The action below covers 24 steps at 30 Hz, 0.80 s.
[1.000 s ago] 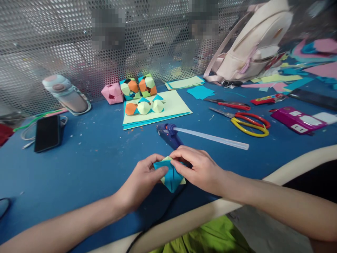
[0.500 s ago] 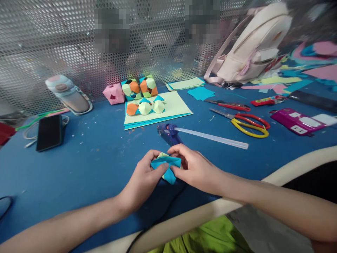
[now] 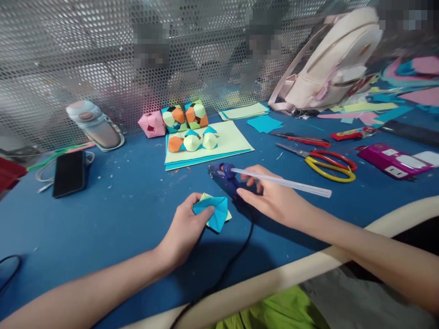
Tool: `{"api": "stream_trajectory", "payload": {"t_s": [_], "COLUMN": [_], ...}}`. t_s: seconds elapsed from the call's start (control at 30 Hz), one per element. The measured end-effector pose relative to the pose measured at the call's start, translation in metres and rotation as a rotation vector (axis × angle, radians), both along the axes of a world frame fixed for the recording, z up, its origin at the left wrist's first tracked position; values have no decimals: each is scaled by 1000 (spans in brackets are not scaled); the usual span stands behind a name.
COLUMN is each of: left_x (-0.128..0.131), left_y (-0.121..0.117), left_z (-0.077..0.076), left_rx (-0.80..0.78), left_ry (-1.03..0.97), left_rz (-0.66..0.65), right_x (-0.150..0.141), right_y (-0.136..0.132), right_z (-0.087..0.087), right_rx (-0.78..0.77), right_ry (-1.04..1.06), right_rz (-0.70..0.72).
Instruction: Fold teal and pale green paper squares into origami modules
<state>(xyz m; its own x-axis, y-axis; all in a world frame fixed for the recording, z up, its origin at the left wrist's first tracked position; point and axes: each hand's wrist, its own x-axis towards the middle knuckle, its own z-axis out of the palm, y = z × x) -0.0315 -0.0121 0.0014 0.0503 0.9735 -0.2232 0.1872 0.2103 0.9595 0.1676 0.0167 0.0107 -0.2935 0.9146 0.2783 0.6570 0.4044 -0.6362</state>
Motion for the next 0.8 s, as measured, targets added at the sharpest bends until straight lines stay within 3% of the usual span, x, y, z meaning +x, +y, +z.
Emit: {"api": "stream_trajectory", "payload": {"t_s": [0.27,0.47,0.6,0.8], "left_x": [-6,-13,-15,-13], "left_y": [9,21,27,27], "left_z": [-3,-8,-12,-9], "left_rx": [81,120,167,197], "left_ry": [66,56,71,131], "left_rz": [47,107,140,157], "right_x": [-23,-23,-22,-25], "right_y": [33,19,-3,-16], "right_z": [-16,-7,1,-3], "right_rx": [-169,-304,-214,-6], "right_ry": [20,195,232,84], "right_rz": [103,0,11,215]}}
